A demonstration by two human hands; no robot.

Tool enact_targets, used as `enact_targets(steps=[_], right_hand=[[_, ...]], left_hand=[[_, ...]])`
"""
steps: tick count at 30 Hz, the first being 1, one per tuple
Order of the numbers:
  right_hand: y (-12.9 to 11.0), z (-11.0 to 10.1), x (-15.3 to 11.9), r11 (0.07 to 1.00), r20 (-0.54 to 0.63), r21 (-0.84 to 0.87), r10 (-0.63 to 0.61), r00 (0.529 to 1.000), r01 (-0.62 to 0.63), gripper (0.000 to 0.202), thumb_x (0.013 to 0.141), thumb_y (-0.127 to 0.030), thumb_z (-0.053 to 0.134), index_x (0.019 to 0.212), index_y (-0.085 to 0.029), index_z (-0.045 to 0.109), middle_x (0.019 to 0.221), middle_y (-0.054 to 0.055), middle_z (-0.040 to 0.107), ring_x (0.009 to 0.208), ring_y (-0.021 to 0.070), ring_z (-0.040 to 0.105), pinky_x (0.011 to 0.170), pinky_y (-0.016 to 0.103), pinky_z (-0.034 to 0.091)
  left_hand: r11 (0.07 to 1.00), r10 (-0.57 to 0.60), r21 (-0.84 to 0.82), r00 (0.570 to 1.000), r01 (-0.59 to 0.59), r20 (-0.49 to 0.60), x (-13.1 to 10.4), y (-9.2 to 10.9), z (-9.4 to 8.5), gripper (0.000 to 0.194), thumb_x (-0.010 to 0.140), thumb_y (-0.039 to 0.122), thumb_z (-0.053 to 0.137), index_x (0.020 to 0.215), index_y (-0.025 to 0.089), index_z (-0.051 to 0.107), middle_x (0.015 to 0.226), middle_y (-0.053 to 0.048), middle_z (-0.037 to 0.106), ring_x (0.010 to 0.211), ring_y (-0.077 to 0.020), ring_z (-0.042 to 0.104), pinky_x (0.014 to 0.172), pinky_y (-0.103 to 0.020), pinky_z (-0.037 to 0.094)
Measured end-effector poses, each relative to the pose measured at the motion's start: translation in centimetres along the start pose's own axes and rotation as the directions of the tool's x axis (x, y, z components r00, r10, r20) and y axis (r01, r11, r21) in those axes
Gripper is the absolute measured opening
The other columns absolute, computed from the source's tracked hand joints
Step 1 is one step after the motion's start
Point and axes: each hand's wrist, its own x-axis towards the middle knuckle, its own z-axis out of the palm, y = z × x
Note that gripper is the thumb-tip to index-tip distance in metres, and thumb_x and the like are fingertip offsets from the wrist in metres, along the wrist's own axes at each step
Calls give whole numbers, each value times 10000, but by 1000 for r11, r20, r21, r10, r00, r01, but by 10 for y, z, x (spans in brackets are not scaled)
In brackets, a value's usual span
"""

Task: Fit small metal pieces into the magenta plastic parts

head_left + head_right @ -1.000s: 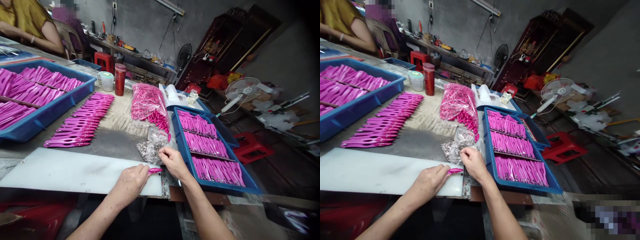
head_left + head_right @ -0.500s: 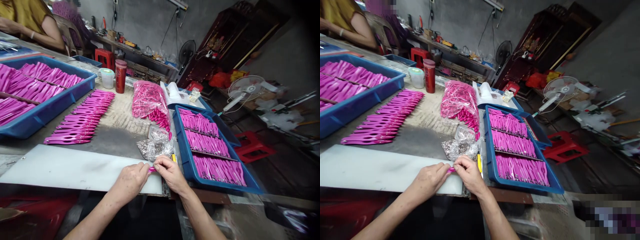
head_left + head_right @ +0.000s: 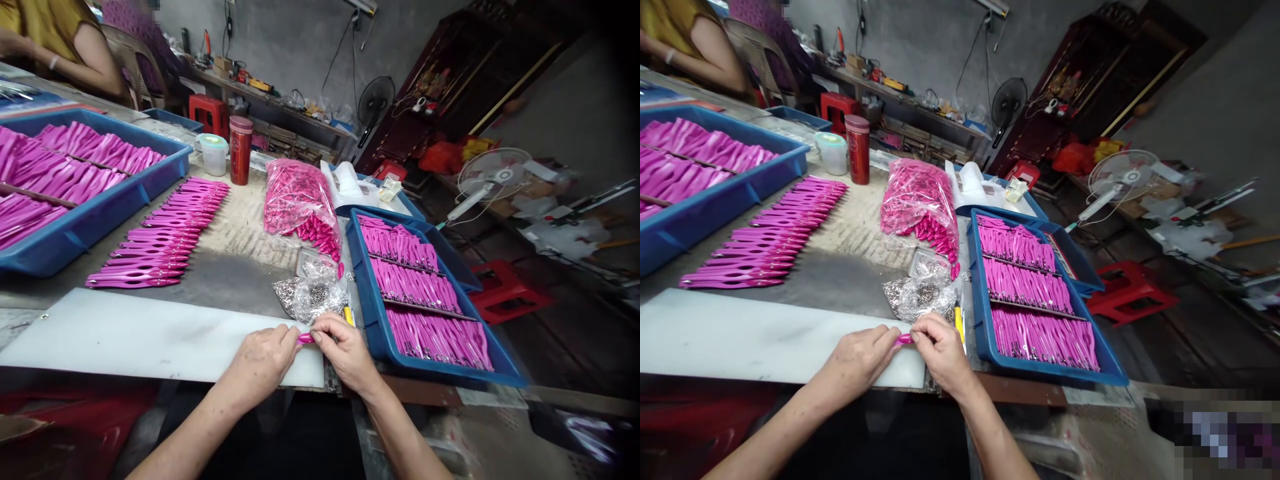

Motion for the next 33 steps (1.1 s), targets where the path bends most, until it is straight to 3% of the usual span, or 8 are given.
enact_targets(steps=[10, 16, 22, 33], right_hand=[[-7, -4, 0, 953, 92, -268, -124, 988, 144, 208, 811, -143, 414, 681, -190, 569, 660, 27, 526, 685, 152, 475, 646, 282, 394], [-9, -10, 3, 983, 145, -183, 13, 989, 14, 136, 797, -165, 484, 721, -178, 596, 722, 25, 552, 727, 141, 514, 667, 248, 403], [-11, -13, 4, 995, 173, -100, 46, 984, -29, 200, 841, -221, 442, 773, -166, 622, 745, 27, 575, 730, 126, 531, 668, 231, 410], [-11, -2, 5, 966, 142, -218, 173, 975, -140, 256, 825, -214, 435, 670, -162, 632, 641, 13, 603, 622, 122, 525, 584, 225, 388]], left_hand=[[999, -2, 52, 999, 0, 46, -2, 2, 2, 138, 851, 163, 370, 745, 183, 456, 610, 12, 484, 527, -135, 496, 481, -242, 348], [999, 2, 51, 998, -5, 59, 0, 2, 0, 130, 847, 157, 380, 747, 184, 459, 614, 12, 489, 534, -140, 503, 485, -248, 352], [999, -3, 39, 999, 2, 45, -1, 2, 0, 123, 849, 168, 379, 757, 180, 460, 614, 12, 488, 529, -133, 501, 480, -241, 352], [999, 22, 22, 998, -23, 62, -1, 0, 0, 131, 854, 162, 368, 758, 178, 455, 623, 8, 489, 532, -135, 496, 481, -247, 346]])
